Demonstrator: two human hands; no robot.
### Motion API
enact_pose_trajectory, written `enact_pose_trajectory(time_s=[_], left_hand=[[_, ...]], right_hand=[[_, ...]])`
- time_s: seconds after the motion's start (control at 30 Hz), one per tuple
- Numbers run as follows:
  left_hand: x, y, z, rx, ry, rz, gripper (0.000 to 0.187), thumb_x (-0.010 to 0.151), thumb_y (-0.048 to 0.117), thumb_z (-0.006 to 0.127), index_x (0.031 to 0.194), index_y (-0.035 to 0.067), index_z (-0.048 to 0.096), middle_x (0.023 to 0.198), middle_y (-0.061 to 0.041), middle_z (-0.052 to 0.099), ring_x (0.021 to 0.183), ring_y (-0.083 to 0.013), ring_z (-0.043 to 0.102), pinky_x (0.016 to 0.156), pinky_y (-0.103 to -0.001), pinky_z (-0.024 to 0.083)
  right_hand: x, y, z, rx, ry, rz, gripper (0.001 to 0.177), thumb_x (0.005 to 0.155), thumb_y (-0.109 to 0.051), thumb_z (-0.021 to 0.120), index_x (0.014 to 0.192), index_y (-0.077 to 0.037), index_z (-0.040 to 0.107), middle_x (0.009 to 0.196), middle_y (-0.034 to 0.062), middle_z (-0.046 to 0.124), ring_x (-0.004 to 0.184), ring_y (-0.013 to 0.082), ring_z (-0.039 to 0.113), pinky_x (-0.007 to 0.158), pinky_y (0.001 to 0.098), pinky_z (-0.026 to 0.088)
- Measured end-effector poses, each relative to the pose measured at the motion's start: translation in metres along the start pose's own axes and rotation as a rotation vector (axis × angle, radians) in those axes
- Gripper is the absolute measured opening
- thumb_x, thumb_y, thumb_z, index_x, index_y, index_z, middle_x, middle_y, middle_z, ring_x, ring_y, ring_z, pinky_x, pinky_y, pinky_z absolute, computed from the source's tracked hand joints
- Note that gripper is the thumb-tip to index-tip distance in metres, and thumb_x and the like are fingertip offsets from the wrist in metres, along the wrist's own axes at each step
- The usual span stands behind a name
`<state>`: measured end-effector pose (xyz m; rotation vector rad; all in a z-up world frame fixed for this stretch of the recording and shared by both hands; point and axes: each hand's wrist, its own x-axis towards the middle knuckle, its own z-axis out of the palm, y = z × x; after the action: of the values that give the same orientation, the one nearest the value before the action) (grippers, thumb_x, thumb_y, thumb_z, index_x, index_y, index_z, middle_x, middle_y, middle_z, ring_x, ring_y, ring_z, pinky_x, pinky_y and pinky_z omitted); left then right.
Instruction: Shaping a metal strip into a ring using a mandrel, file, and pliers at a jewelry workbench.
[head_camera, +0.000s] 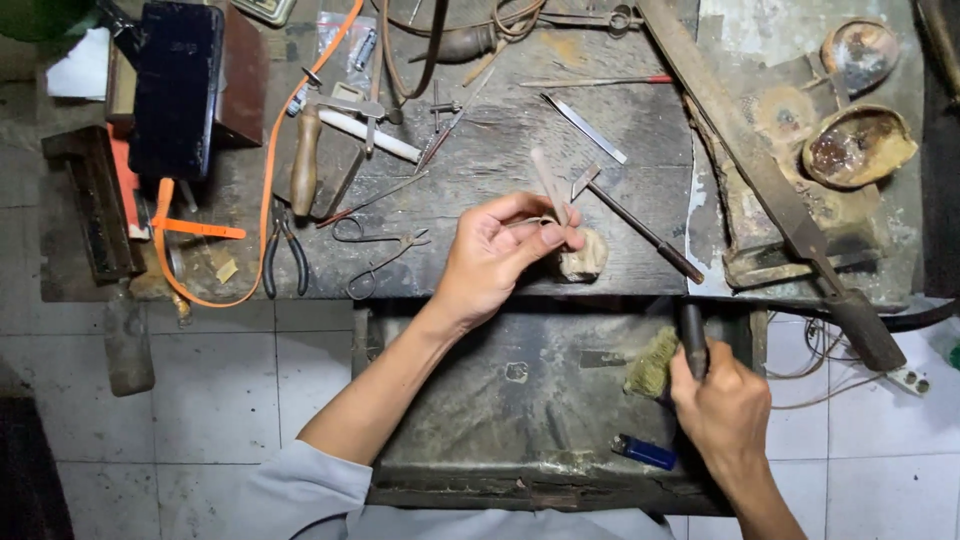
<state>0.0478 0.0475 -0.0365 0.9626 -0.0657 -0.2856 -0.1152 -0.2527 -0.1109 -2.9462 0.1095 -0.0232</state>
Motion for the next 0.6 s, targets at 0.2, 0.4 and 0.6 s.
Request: enact_pose_trajectory(time_s=[0.2,0.4,0.6], left_hand=[[-0.004,0.013,0.005,0.119,-0.061,0.056,0.014,0.104,0.017,0.061,0.105,0.004,0.055,0.085,-0.016,0.069,0.083,-0.0202,0.068,0.086,-0.032,0.058],[-0.007,0.008,-0.001,0.267,0.02,0.078,0.014,0.101,0.015,0.063,0.106,0.002,0.059,0.073,-0.011,0.067,0.066,-0.0156,0.065,0.07,-0.03,0.059],[0.003,0.0,-0.01,0.214,0.08,0.128,0.016,0.102,0.016,0.064,0.101,0.0,0.06,0.086,-0.008,0.062,0.063,-0.0148,0.059,0.058,-0.025,0.048]], right_hand=[[0.017,-0.014,-0.012,0.066,-0.067,0.058,0.033,0.101,-0.027,0.066,0.106,0.006,0.069,0.052,0.0086,0.056,0.039,0.0252,0.056,0.038,0.044,0.048],[-0.018,0.023,-0.043,0.16,-0.216,0.154,0.027,0.086,-0.035,0.076,0.101,-0.012,0.075,0.054,0.0042,0.06,0.041,0.0213,0.054,0.048,0.0386,0.048],[-0.021,0.05,-0.162,-0.42,-0.884,0.514,0.021,0.077,-0.061,0.071,0.097,-0.064,0.075,0.073,-0.0157,0.083,0.086,-0.0086,0.081,0.083,0.0074,0.058]])
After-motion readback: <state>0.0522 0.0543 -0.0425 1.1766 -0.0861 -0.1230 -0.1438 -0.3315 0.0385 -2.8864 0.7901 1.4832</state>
